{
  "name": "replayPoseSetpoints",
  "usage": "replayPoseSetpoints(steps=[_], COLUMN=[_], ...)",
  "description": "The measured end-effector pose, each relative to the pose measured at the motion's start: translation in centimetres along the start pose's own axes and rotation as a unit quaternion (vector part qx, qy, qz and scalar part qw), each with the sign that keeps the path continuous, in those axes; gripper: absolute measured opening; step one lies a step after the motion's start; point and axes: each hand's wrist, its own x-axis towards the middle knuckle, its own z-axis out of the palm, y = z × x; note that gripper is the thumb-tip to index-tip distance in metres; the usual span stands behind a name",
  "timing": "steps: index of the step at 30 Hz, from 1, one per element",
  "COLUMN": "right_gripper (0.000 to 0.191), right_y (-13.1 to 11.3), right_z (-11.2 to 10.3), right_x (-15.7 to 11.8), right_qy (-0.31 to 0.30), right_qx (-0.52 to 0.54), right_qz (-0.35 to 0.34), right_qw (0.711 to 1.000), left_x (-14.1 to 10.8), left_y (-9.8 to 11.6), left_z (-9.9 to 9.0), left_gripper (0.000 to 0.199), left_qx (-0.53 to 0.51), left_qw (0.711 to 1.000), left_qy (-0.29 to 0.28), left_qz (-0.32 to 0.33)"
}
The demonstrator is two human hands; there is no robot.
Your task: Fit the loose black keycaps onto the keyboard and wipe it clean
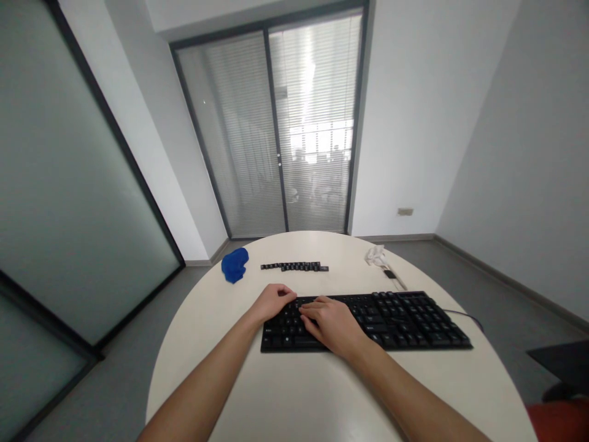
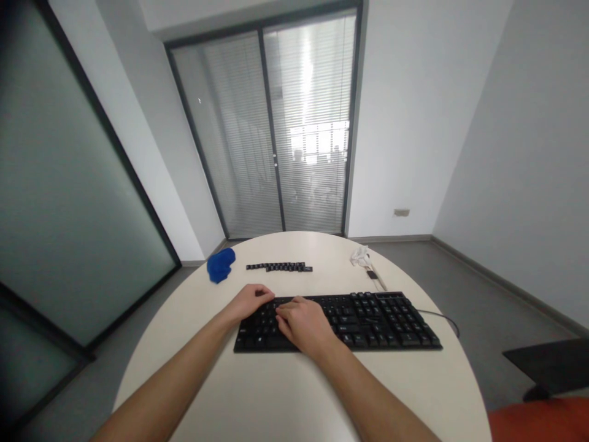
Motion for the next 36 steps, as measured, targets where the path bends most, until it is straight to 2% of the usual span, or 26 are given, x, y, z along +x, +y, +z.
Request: replayPoseSetpoints(steps=[5, 8, 13, 19, 25, 30, 33, 36], right_gripper=[0.031, 0.032, 0.031, 0.028, 0.028, 0.028, 0.026, 0.024], right_y=[-0.1, -0.1, -0.1, -0.2, -0.2, 0.0, 0.2, 0.5], right_z=[-0.2, -0.3, -0.5, -0.5, -0.4, -0.4, -0.4, -0.5], right_x=[0.0, 0.0, 0.0, 0.0, 0.0, 0.0, 0.0, -0.1], right_qy=[-0.003, -0.009, -0.009, -0.009, -0.007, -0.006, 0.005, 0.013], right_qx=[0.001, 0.000, 0.001, -0.002, 0.004, 0.032, 0.053, 0.053], right_qz=[-0.007, -0.007, -0.007, -0.006, -0.003, 0.021, 0.066, 0.104], right_qw=[1.000, 1.000, 1.000, 1.000, 1.000, 0.999, 0.996, 0.993], left_x=[2.8, 4.3, 5.9, 6.9, 6.6, 5.3, 3.9, 2.1], left_y=[-1.6, -2.6, -3.3, -2.9, -2.7, -2.6, -1.5, 0.3], left_z=[-1.0, -1.4, -1.6, -1.2, -1.1, -1.5, -0.9, 0.3], left_gripper=[0.021, 0.027, 0.033, 0.028, 0.015, 0.013, 0.015, 0.013], left_qx=[0.074, 0.134, 0.221, 0.273, 0.276, 0.232, 0.189, 0.146], left_qw=[0.992, 0.980, 0.965, 0.955, 0.952, 0.960, 0.969, 0.982], left_qy=[0.104, 0.139, 0.139, 0.120, 0.127, 0.154, 0.155, 0.121], left_qz=[-0.026, -0.038, -0.020, -0.017, -0.027, -0.039, -0.026, 0.026])
